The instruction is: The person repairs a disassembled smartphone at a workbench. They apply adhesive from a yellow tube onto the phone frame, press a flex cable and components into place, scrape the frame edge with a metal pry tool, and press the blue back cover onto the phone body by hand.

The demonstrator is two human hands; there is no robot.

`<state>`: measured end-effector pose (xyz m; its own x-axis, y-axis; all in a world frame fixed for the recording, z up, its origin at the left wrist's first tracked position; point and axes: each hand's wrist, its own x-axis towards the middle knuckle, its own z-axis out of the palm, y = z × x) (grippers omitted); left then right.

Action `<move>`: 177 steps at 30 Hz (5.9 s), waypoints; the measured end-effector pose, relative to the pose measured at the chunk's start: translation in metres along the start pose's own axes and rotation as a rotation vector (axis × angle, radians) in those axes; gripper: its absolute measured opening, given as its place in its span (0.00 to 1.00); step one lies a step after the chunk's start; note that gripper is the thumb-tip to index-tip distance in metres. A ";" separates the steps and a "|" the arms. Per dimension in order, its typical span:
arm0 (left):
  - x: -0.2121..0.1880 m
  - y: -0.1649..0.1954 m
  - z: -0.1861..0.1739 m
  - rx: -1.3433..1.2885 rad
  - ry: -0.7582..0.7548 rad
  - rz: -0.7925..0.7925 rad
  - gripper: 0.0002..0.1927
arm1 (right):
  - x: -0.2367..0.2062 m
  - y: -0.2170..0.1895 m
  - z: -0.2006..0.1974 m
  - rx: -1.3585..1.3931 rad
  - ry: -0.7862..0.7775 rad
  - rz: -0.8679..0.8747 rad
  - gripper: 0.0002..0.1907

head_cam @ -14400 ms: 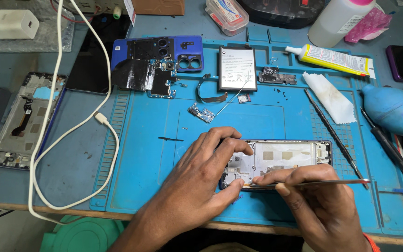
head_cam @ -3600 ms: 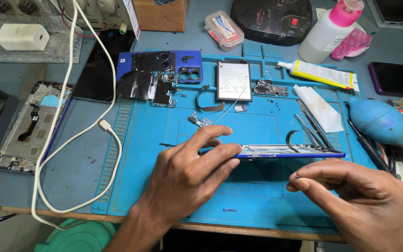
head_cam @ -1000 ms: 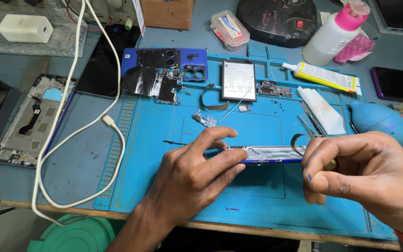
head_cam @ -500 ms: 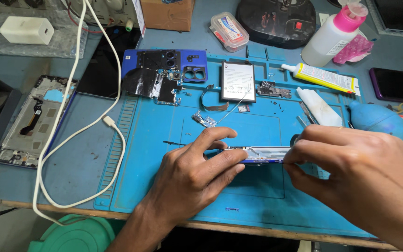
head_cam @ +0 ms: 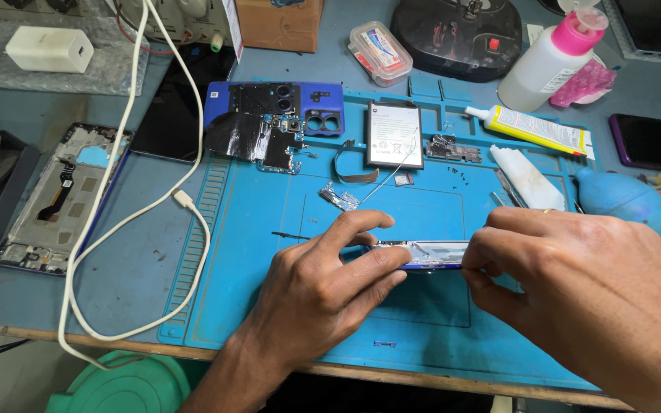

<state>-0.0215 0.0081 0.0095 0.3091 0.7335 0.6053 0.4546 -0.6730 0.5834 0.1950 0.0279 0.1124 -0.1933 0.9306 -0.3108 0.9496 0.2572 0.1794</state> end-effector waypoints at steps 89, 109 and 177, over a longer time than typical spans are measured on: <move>0.019 -0.003 0.003 0.160 -0.168 0.147 0.30 | 0.011 0.030 0.057 0.316 0.913 -0.591 0.15; 0.018 -0.003 0.005 0.115 -0.161 0.143 0.30 | 0.013 0.033 0.063 0.343 0.917 -0.600 0.18; 0.018 0.000 0.002 0.118 -0.178 0.135 0.29 | 0.013 0.035 0.064 0.411 0.855 -0.613 0.18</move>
<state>-0.0139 0.0218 0.0192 0.5107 0.6503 0.5624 0.4908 -0.7576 0.4303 0.2417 0.0324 0.0553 -0.6099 0.5903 0.5288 0.6151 0.7733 -0.1537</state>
